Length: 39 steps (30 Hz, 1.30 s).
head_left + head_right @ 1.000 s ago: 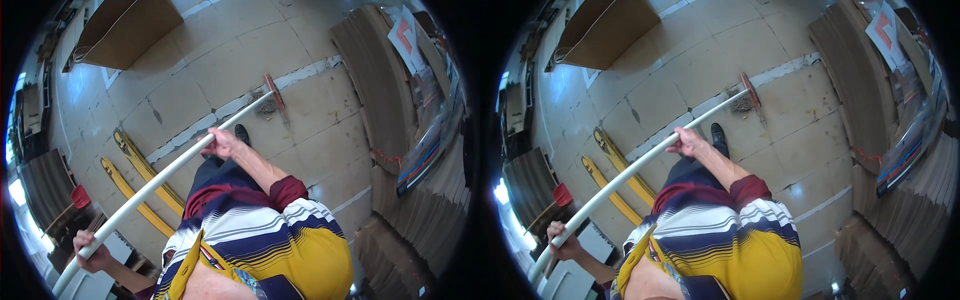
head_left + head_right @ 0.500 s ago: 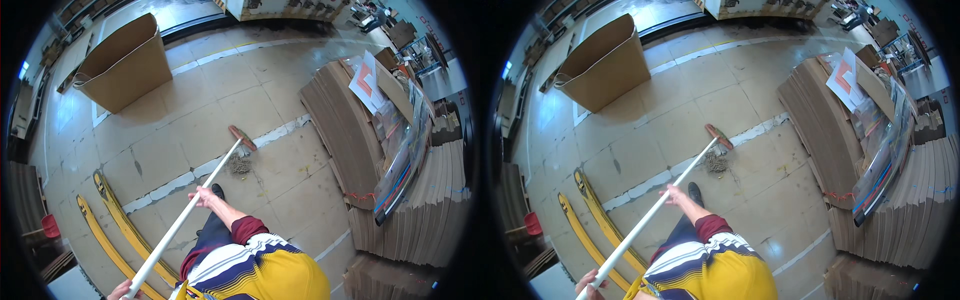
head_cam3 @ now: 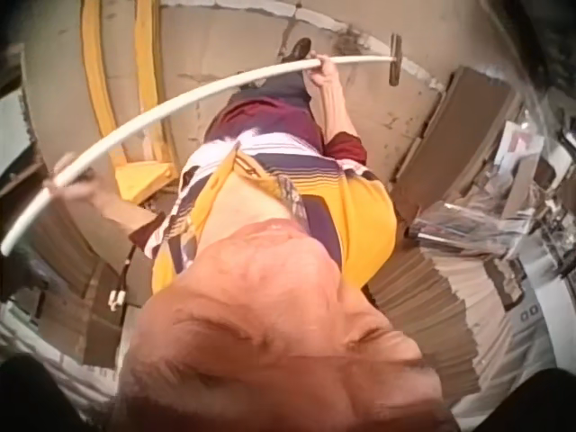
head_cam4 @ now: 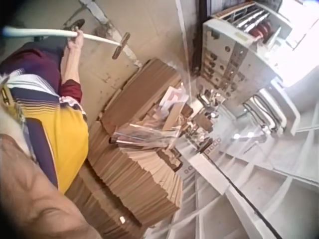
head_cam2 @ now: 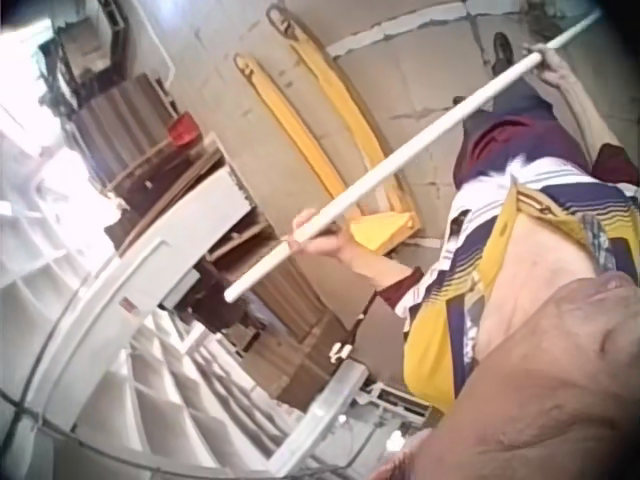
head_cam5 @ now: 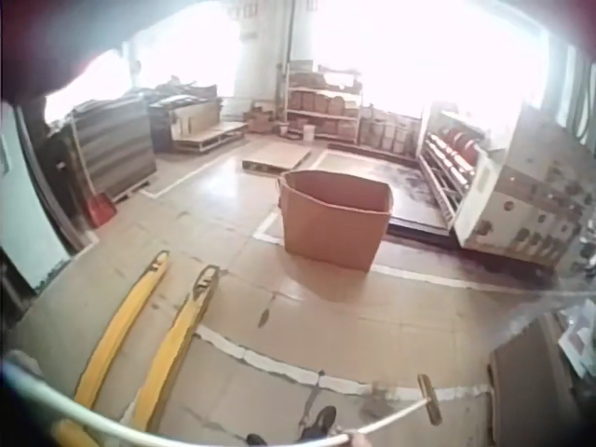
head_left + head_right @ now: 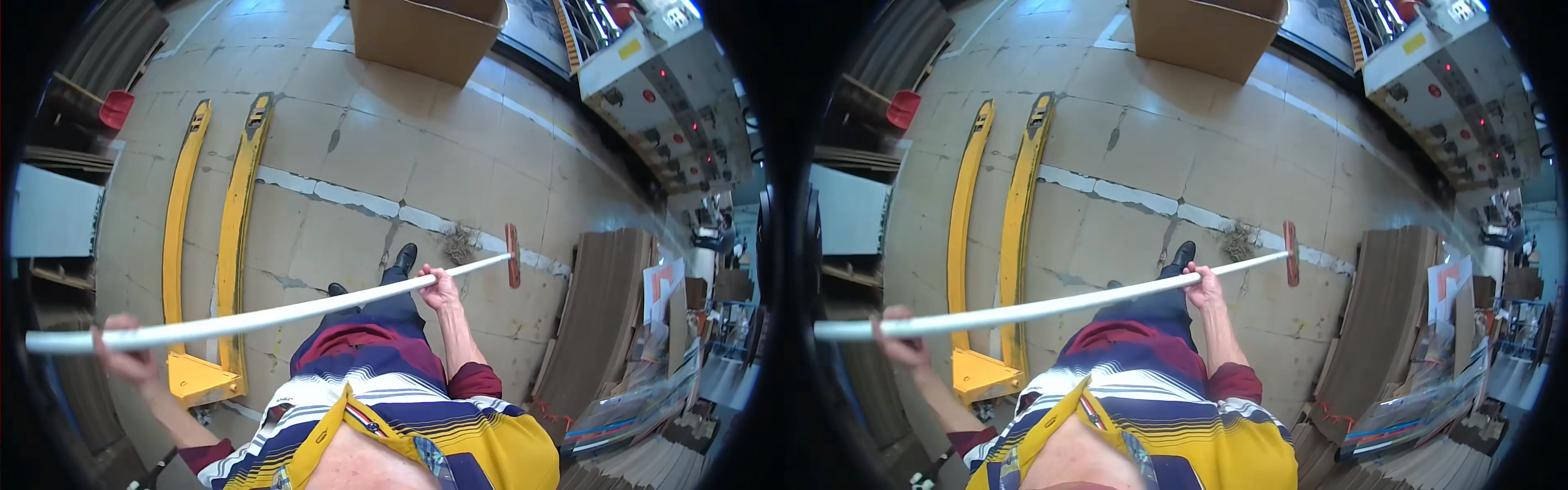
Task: Sweeping the factory floor with a broom and moving debris toward a dustpan.
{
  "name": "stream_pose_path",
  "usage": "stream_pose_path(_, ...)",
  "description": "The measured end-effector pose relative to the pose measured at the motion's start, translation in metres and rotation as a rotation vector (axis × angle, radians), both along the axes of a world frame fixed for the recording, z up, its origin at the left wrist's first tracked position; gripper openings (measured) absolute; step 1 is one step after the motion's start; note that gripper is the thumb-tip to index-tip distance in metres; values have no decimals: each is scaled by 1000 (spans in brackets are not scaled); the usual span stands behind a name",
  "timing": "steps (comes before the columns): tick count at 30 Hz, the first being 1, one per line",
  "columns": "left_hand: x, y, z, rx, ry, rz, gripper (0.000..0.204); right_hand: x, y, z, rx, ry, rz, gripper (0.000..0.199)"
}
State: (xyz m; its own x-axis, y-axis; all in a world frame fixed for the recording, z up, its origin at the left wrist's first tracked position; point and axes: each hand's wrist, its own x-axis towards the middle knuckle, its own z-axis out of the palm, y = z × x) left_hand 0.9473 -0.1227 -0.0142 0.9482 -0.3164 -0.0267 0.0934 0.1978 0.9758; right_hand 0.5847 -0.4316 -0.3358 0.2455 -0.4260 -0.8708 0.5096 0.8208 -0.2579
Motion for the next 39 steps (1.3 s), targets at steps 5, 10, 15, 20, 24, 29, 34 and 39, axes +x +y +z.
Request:
stream_pose_path(5, -37, -5, -68, 630, 230, -619, 34, 25, 23, -27, 69, -95, 56, 11)
stream_pose_path(10, -87, -105, -120, 488, -389, -998, 25, 89, 29, -7, -12, 87, 371, 8)
stream_pose_path(15, -111, -211, -187, 1081, -1101, -1046, 46, 131, 17, 26, -195, 143, 703, 28)
stream_pose_path(20, -64, -271, -265, 1411, -758, -1239, 35, 134, -55, 13, -894, 447, 1104, 29)
stream_pose_path(24, -14, -260, -318, 1351, -420, -1143, 27, 97, -130, -50, -939, 799, 496, 17)
stream_pose_path(29, 45, -223, -339, 1342, 52, -942, 26, -22, -149, -118, -119, 1197, 619, 25)
stream_pose_path(34, 100, -157, -323, 1491, 246, -516, 29, -41, -121, -137, 253, 771, 658, 16)
stream_pose_path(39, 120, -159, -375, 1333, 595, -327, 30, 61, -210, -149, 183, 810, 818, 12)
